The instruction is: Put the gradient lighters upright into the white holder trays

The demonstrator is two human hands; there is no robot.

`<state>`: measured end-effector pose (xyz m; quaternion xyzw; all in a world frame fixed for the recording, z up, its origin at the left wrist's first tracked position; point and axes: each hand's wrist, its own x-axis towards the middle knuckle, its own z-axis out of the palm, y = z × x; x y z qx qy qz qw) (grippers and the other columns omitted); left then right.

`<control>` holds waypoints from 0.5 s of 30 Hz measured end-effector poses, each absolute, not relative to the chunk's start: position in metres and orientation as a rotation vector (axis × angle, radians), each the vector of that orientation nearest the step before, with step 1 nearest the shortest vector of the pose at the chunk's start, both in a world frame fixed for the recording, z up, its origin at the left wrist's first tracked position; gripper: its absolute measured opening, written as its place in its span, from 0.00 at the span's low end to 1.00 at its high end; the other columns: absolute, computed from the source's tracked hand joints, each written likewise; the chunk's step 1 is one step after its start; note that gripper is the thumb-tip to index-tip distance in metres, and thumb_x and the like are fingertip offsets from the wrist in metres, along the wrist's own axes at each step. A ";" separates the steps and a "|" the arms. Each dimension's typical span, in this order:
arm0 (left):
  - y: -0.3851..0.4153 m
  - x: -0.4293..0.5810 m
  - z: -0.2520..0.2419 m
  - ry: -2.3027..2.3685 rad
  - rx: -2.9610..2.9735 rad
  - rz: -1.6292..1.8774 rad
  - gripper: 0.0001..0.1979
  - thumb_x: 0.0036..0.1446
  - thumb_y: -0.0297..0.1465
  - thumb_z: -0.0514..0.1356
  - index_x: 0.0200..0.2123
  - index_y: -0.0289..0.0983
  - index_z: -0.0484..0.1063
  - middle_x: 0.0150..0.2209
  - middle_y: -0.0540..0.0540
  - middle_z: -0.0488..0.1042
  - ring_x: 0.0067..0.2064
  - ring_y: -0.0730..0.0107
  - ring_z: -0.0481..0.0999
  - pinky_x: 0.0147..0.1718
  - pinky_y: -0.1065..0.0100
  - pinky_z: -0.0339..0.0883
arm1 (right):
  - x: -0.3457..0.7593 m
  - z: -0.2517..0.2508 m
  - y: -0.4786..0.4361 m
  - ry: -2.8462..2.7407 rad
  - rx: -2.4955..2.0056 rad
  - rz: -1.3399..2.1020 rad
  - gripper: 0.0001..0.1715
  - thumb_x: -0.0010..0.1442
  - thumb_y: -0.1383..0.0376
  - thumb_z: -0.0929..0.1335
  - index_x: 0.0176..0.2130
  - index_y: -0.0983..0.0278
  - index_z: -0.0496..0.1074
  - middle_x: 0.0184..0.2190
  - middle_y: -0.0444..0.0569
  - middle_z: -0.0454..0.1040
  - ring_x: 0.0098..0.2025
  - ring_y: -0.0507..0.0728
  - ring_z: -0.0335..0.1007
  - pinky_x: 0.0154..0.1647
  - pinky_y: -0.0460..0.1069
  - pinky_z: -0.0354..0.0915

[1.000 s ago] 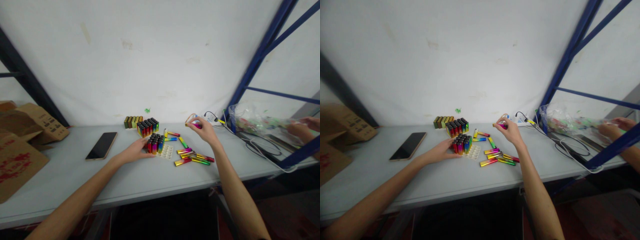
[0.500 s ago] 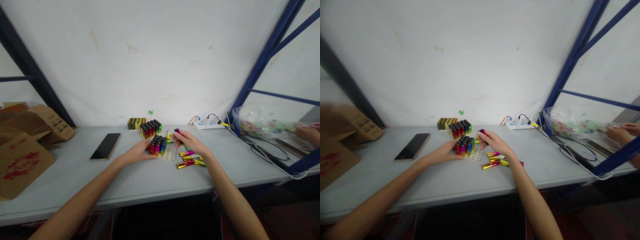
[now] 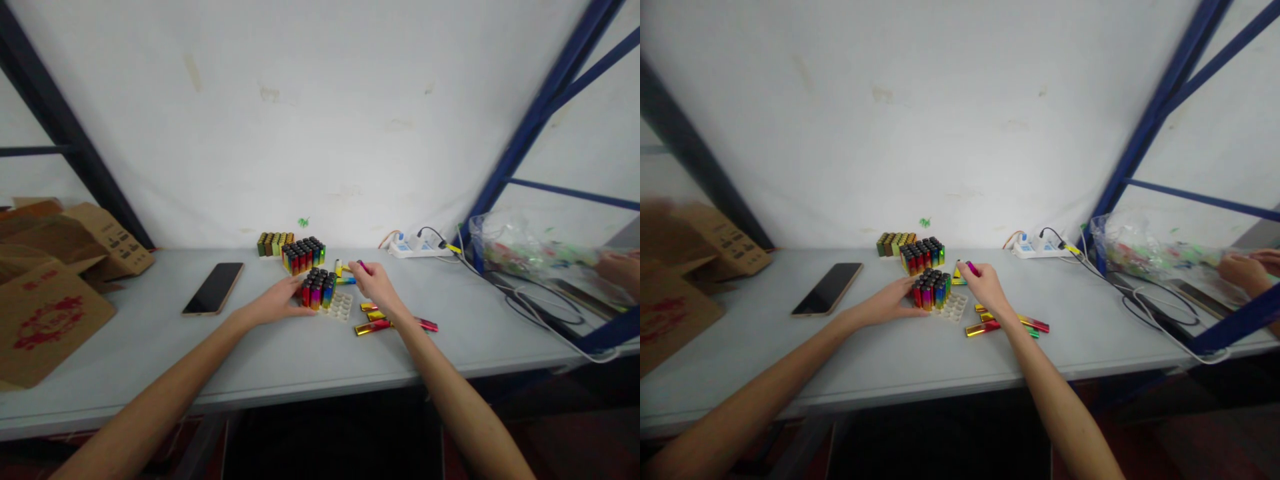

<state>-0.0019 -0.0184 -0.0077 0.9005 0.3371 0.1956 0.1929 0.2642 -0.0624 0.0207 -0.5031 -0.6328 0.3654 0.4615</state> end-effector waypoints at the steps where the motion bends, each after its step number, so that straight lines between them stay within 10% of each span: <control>1: -0.018 -0.002 -0.008 0.941 2.529 0.546 0.38 0.53 0.52 0.70 0.60 0.35 0.70 0.61 0.34 0.73 0.60 0.44 0.73 0.63 0.51 0.63 | 0.265 0.020 -0.062 -1.564 -1.284 0.833 0.33 0.60 0.38 0.63 0.22 0.58 0.51 0.17 0.37 0.47 0.20 0.48 0.41 0.21 0.47 0.40; 15: -0.019 -0.002 -0.007 0.920 2.533 0.568 0.35 0.54 0.52 0.69 0.57 0.35 0.72 0.57 0.36 0.76 0.57 0.46 0.75 0.60 0.53 0.66 | 0.258 0.024 -0.070 -1.764 -1.364 0.633 0.21 0.57 0.50 0.62 0.22 0.60 0.54 0.21 0.39 0.49 0.25 0.49 0.45 0.26 0.47 0.45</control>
